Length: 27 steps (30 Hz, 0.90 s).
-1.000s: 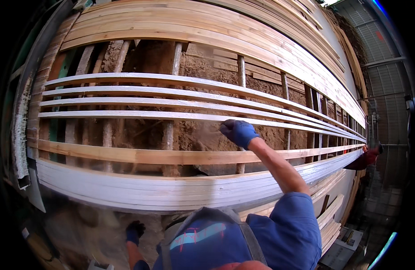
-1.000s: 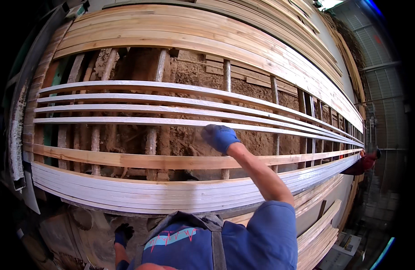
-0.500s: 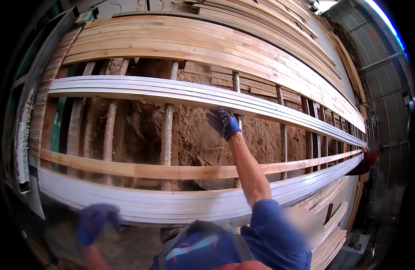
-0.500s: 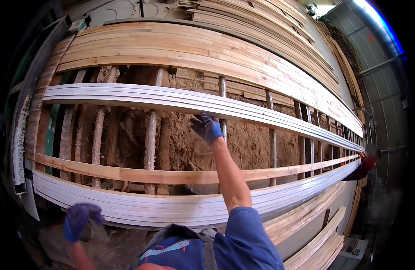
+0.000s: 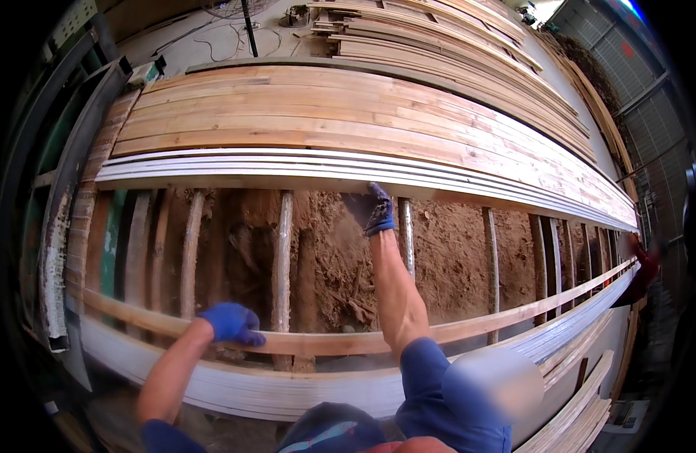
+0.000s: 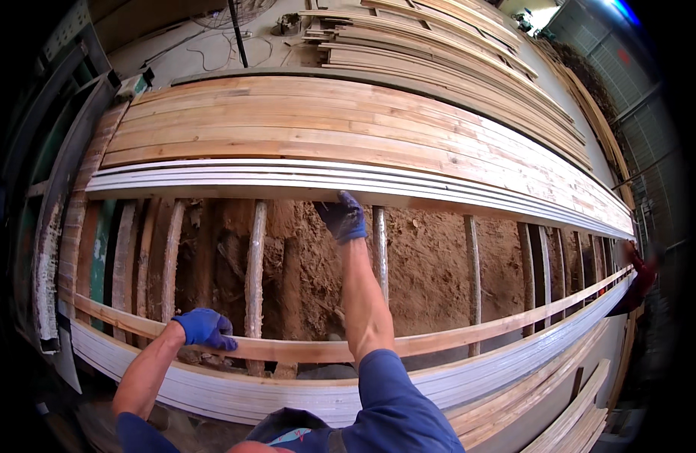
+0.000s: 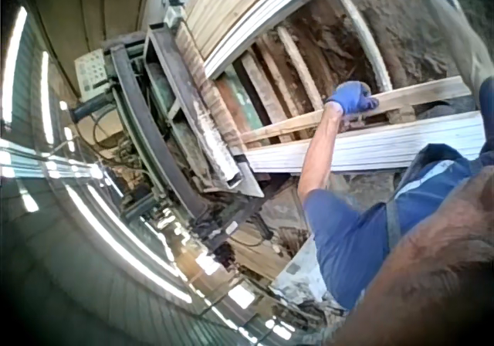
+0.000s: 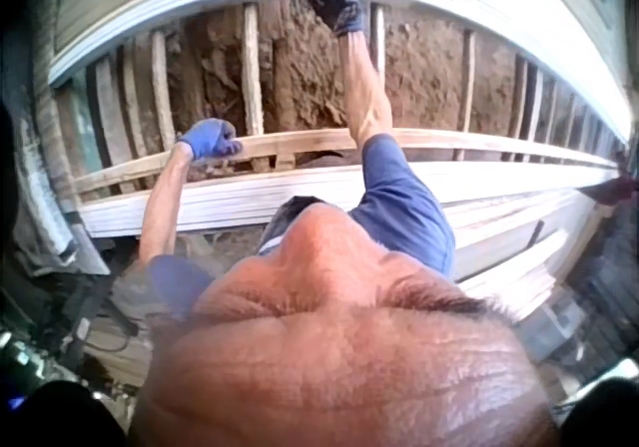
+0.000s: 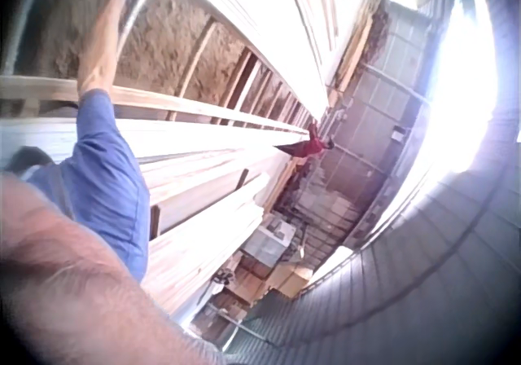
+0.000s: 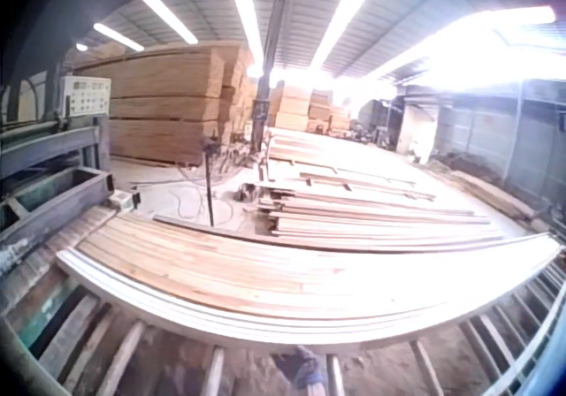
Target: The person applies white paint to long wooden planks using a paint roller. They dip the roller into a bucket of paint and roll it along the surface of the planks, which are arranged on a large curved wooden structure. The person moves along the structure to cover different sections of the wood.
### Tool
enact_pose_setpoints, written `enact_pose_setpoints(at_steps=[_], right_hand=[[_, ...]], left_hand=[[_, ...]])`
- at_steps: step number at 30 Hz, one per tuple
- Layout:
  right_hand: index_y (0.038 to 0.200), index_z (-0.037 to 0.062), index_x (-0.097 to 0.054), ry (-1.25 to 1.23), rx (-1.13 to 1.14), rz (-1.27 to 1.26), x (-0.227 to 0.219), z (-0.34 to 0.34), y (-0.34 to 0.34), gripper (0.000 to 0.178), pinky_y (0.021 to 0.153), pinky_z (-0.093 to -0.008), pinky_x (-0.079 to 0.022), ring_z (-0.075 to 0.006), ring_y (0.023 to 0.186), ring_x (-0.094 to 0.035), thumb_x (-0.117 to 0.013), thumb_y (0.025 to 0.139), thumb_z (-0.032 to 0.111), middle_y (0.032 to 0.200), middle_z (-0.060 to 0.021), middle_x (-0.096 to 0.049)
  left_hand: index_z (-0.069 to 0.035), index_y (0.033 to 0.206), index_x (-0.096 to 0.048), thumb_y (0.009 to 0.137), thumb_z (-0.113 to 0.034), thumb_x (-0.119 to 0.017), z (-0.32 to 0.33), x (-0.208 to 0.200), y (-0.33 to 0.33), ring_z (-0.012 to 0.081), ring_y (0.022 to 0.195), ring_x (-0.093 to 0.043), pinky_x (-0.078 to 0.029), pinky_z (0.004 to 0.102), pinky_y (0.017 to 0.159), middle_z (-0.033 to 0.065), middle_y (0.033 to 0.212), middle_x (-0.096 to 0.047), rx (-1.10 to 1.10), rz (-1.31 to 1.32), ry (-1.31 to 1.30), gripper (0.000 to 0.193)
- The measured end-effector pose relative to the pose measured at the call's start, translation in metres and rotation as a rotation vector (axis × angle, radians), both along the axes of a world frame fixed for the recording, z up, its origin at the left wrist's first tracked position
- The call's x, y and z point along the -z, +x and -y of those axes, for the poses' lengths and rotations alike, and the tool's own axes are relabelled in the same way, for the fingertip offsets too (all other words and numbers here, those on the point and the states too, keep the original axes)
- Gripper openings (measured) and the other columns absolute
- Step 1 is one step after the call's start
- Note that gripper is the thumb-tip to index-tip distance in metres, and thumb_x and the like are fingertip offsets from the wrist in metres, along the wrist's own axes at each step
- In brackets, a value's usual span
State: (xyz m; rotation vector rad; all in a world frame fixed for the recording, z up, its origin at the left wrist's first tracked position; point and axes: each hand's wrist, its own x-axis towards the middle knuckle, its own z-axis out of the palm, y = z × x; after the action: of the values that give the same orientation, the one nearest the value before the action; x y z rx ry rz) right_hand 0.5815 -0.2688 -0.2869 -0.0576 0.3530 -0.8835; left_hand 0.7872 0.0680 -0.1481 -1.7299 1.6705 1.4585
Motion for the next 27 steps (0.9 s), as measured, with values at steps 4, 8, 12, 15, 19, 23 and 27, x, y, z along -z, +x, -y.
enact_pose_setpoints(at_steps=[4,8,12,15,19,23,27], right_hand=[[0.122,-0.0013,-0.046,0.012,0.017,0.024,0.000,0.018,0.014,0.041,0.103,-0.0453,-0.040,-0.0338,0.111,-0.050,-0.055,0.086,0.016,0.121,-0.0197,-0.053],[0.113,0.0078,-0.053,0.146,-0.047,0.211,0.035,0.046,0.006,0.026,0.094,-0.0353,-0.045,-0.0249,0.107,-0.054,-0.052,0.089,0.018,0.115,-0.0110,-0.059],[0.112,0.0099,-0.055,-0.098,-0.035,0.031,0.050,0.063,0.002,0.026,0.092,-0.0334,-0.047,-0.0228,0.107,-0.054,-0.051,0.089,0.022,0.116,-0.0077,-0.060],[0.112,0.0103,-0.055,-0.168,0.001,-0.085,0.029,0.032,0.012,0.028,0.093,-0.0328,-0.046,-0.0217,0.104,-0.054,-0.055,0.087,0.024,0.114,-0.0067,-0.059],[0.109,0.0114,-0.057,0.091,-0.030,-0.351,-0.024,-0.018,-0.013,0.033,0.065,-0.0307,-0.052,-0.0232,0.090,-0.060,-0.067,0.081,0.026,0.102,-0.0066,-0.062],[0.107,0.0100,-0.057,0.046,-0.007,-0.398,-0.034,-0.052,-0.025,0.032,0.057,-0.0296,-0.051,-0.0237,0.085,-0.062,-0.069,0.082,0.026,0.100,-0.0085,-0.063],[0.107,0.0081,-0.057,0.084,-0.013,-0.335,-0.040,-0.085,-0.036,0.029,0.063,-0.0349,-0.055,-0.0261,0.086,-0.064,-0.068,0.084,0.021,0.100,-0.0106,-0.065]], left_hand=[[-0.011,0.082,-0.067,0.074,-0.057,-0.065,0.013,0.014,-0.018,0.0319,0.073,-0.061,-0.046,0.0401,0.067,0.0154,0.078,-0.065,-0.048,-0.166,-0.048,0.047],[-0.009,0.080,-0.064,0.075,-0.056,-0.064,0.025,0.013,-0.019,0.0281,0.074,-0.060,-0.046,0.0380,0.072,0.0140,0.078,-0.064,-0.031,-0.107,0.026,0.047],[-0.011,0.074,-0.063,0.074,-0.056,-0.066,0.040,0.014,-0.017,0.0277,0.072,-0.059,-0.046,0.0378,0.070,0.0119,0.078,-0.064,-0.001,-0.135,0.028,0.045],[-0.011,0.085,-0.065,0.074,-0.057,-0.065,0.038,0.012,-0.010,0.0298,0.076,-0.062,-0.049,0.0365,0.072,0.0132,0.085,-0.066,0.051,-0.076,-0.024,0.048],[-0.005,0.106,-0.065,0.079,-0.055,-0.061,0.015,-0.009,-0.011,0.0334,0.095,-0.062,-0.046,0.0401,0.088,0.0181,0.099,-0.066,0.081,0.009,-0.491,0.056],[-0.005,0.103,-0.068,0.077,-0.043,-0.069,-0.014,-0.047,-0.011,0.0359,0.089,-0.063,-0.047,0.0424,0.084,0.0176,0.096,-0.067,-0.168,0.003,-0.825,0.047],[-0.006,0.101,-0.068,0.076,-0.036,-0.071,-0.057,-0.065,0.000,0.0348,0.090,-0.063,-0.048,0.0422,0.083,0.0171,0.096,-0.067,-0.238,0.033,-0.851,0.040]])
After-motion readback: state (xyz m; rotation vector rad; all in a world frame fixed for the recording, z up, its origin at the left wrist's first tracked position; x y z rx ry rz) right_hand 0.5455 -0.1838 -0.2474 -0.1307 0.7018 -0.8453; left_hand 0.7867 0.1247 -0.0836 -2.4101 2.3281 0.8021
